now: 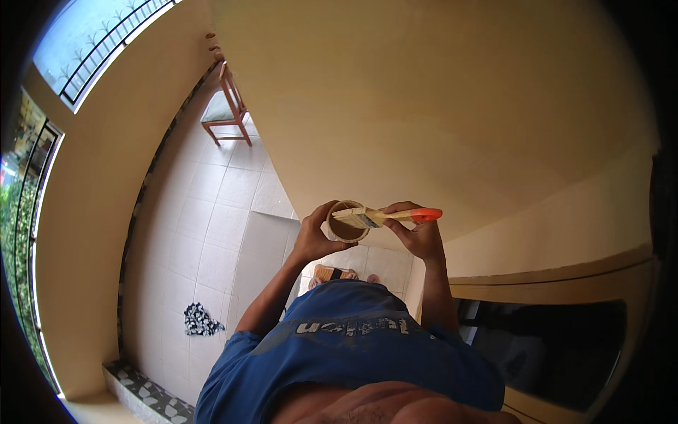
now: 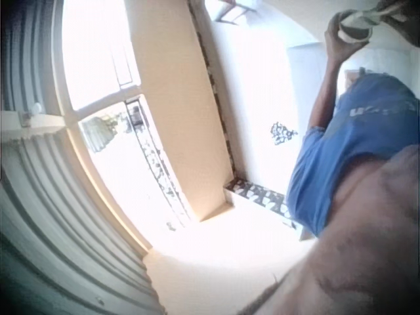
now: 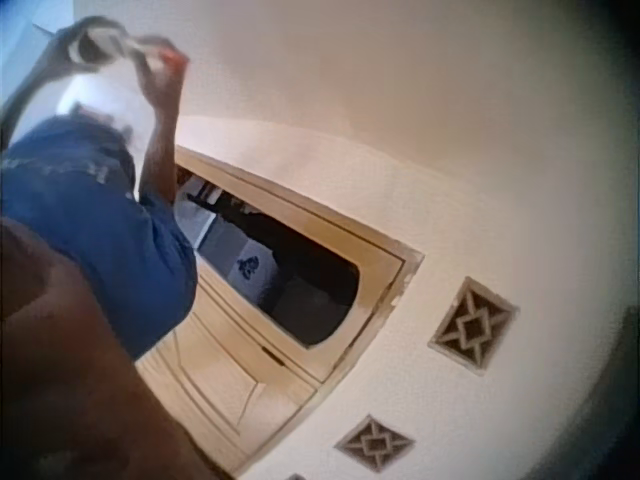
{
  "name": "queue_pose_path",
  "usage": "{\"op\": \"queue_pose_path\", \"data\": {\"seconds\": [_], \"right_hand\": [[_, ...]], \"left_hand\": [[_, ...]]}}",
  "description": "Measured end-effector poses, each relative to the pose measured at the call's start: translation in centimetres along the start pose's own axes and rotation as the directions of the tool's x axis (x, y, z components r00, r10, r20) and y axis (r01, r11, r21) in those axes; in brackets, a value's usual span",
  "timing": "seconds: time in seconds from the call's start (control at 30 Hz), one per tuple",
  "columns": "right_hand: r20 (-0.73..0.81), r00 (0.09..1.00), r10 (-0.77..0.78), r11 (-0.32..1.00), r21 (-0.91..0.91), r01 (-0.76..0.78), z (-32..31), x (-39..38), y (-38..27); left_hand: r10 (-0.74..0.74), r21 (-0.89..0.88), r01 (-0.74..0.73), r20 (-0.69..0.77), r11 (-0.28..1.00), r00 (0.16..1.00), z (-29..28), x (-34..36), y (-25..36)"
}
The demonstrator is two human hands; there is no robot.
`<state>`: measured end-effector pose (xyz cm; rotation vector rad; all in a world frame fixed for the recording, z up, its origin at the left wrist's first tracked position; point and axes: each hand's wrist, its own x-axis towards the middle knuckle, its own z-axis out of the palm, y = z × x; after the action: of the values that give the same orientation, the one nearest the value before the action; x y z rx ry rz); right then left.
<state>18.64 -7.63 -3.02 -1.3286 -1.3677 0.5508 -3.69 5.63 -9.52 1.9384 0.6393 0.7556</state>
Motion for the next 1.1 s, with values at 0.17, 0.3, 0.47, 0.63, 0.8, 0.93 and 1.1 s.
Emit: {"op": "queue_pose_path", "data": {"seconds": [0.17,0.3,0.47,0.63,0.8,0.93,1.1], "right_hand": [[-0.085,0.996,0.005,1.0,0.008,-0.005,0.7,-0.9,-0.6],[-0.119,0.993,-0.027,0.998,-0.06,0.02,0.9,-1.1,-0.9],[-0.176,0.984,-0.006,0.999,-0.054,-0.004,1.3,-1.7,-1.3],[-0.213,0.977,0.005,0.999,-0.035,-0.012,1.6,-2.2,-0.9],[-0.231,0.973,-0.013,0.998,-0.056,0.001,1.9,-2.5,-1.6],[-0.265,0.964,-0.024,0.999,-0.033,0.016,2.2,-2.7,-1.3],[-0.278,0.96,-0.043,0.998,-0.055,0.029,2.3,-2.9,-1.6]], "left_hand": [[0.005,-0.027,-0.004,0.046,1.0,0.999,-0.5,0.8,0.3],[0.08,-0.025,-0.078,0.093,0.997,0.992,-0.6,1.9,-0.5],[0.089,-0.046,-0.084,0.117,0.995,0.989,-0.8,2.2,-0.3],[0.068,-0.087,-0.059,0.106,0.994,0.992,-0.8,2.8,-0.5],[0.073,-0.055,-0.068,0.101,0.996,0.992,-0.9,2.6,-0.3],[0.082,-0.049,-0.078,0.101,0.996,0.992,-1.1,2.8,0.0],[0.116,-0.069,-0.11,0.107,0.992,0.987,-1.2,3.1,0.0]]}}
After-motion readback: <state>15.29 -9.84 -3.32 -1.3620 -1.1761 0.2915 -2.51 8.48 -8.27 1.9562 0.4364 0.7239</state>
